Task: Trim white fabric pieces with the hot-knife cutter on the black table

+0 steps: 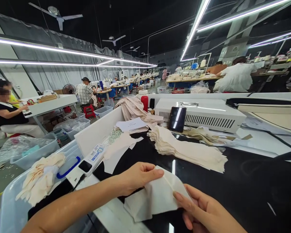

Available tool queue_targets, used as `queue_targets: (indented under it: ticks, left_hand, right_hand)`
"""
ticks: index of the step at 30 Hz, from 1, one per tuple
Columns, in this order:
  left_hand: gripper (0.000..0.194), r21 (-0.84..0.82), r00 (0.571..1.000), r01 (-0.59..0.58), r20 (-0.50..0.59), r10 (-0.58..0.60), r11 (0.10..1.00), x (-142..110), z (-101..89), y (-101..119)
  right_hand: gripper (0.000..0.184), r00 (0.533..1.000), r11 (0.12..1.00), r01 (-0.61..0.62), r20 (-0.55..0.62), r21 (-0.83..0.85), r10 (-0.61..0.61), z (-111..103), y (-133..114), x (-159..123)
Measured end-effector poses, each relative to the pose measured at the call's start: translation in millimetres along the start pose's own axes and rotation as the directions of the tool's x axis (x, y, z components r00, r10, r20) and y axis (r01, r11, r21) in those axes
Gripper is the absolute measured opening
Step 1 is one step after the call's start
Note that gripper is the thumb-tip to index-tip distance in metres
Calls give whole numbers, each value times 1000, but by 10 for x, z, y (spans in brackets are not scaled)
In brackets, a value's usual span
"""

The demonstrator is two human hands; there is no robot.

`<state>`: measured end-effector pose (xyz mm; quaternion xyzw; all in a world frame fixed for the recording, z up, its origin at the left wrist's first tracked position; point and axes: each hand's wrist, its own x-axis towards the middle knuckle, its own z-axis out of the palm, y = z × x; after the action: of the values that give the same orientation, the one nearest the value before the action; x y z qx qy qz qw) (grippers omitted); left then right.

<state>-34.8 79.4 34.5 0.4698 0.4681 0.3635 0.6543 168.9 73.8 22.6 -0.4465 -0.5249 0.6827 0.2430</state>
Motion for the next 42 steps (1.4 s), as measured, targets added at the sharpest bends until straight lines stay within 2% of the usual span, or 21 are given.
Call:
queue_targets:
  ticks: [7,17,22,25,29,35,37,42]
  left_hand:
    - [56,33,999,-32,-22,32,999,-43,2,21]
    - [60,84,997,-50,-48,54,995,-1,27,-45]
    - [56,135,998,-58,28,55,989,-60,64,26]
    - [55,169,992,-56,120,36,984,-112,70,49]
    - [62,312,981,-106,187,48,944,-147,90,55]
    - [72,382,978,-86,210,4,920,-152,95,59]
    - [66,460,974,-96,226,-12,882,-154,61,46]
    - [34,673,977,-162,211,23,721,-161,-102,40]
  right_hand:
    - [45,997,995,-46,67,94,40,16,-4,-78]
    - [45,999,990,-23,44,138,17,72,-27,-236]
    - [44,994,983,-57,99,175,40,89,-10,-284]
    - [48,994,970,16,103,244,-42,106,-4,-307]
    - [52,991,938,106,39,331,-125,118,14,-291]
    - [53,995,907,92,-10,411,-97,79,44,-246]
    - [52,993,895,114,-58,432,-99,50,48,-228]
    - [49,962,898,217,-239,384,-131,-63,53,-149]
